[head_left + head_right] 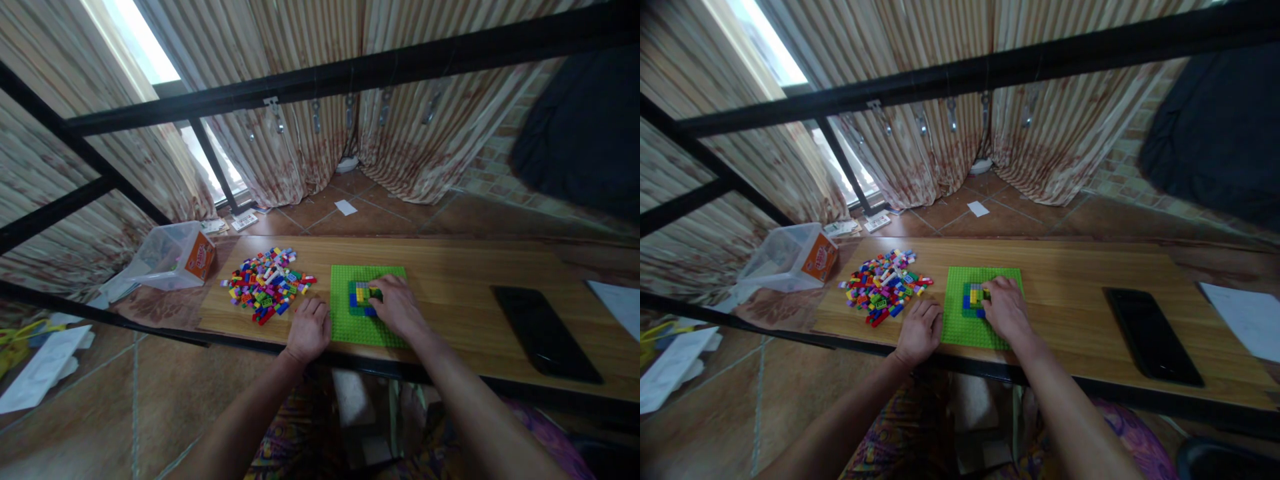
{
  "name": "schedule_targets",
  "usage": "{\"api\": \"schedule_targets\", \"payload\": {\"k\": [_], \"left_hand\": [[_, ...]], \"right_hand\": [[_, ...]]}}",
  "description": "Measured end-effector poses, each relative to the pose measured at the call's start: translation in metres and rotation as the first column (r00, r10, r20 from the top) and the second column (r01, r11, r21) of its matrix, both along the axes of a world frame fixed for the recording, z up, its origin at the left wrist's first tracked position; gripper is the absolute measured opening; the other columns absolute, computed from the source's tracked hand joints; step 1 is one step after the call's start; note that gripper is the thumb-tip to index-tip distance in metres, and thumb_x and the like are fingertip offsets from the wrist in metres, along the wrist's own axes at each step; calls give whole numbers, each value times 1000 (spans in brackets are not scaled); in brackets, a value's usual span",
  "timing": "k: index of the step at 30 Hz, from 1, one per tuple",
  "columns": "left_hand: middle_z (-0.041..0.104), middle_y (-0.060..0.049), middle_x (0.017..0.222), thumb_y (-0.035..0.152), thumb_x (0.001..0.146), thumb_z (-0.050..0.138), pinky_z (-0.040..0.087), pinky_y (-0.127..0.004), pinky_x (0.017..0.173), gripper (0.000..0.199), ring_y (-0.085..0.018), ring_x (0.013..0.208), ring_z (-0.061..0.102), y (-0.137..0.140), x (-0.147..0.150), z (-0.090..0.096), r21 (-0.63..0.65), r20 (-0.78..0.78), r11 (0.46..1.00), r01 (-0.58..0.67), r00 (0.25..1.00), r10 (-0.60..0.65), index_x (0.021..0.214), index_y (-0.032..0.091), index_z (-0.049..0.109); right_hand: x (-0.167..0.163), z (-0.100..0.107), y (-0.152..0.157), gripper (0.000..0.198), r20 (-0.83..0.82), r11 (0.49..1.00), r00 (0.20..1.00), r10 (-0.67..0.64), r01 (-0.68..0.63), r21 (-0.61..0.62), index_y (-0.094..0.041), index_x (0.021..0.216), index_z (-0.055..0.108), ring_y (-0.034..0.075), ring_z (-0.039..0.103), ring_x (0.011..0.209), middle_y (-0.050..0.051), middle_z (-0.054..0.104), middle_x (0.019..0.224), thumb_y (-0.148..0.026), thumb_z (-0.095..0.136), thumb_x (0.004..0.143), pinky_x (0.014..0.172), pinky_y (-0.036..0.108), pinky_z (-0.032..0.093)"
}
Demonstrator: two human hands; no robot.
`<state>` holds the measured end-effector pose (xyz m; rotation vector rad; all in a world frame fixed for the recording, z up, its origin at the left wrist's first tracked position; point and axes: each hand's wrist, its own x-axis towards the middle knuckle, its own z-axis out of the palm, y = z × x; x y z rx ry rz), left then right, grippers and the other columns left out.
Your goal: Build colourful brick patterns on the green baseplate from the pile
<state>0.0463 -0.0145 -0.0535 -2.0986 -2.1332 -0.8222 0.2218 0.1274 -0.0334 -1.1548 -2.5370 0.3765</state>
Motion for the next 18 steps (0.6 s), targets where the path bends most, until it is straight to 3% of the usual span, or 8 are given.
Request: {"api": "schedule_targets", "payload": {"k": [13,18], "left_hand": [[59,-8,93,13,87,44,48,-39,82,13,-22,91,54,0,0,2,-22,-8,1000,-1,1000,1,87,18,56],[59,-8,92,14,88,44,48,-40,81,14,-22,90,54,0,0,1,-19,-1,1000,-4,1000,4,87,19,56]], "right_hand": [[-4,-1,-2,14,19,999,999,-38,37,30,-17,87,65,24,50,91,9,60,93,-27,60,79,85,36,39],[0,1,0,22,46,993,994,-102,99,59,-18,74,65,24,52,86,9,60,85,-32,52,86,84,37,39]]}}
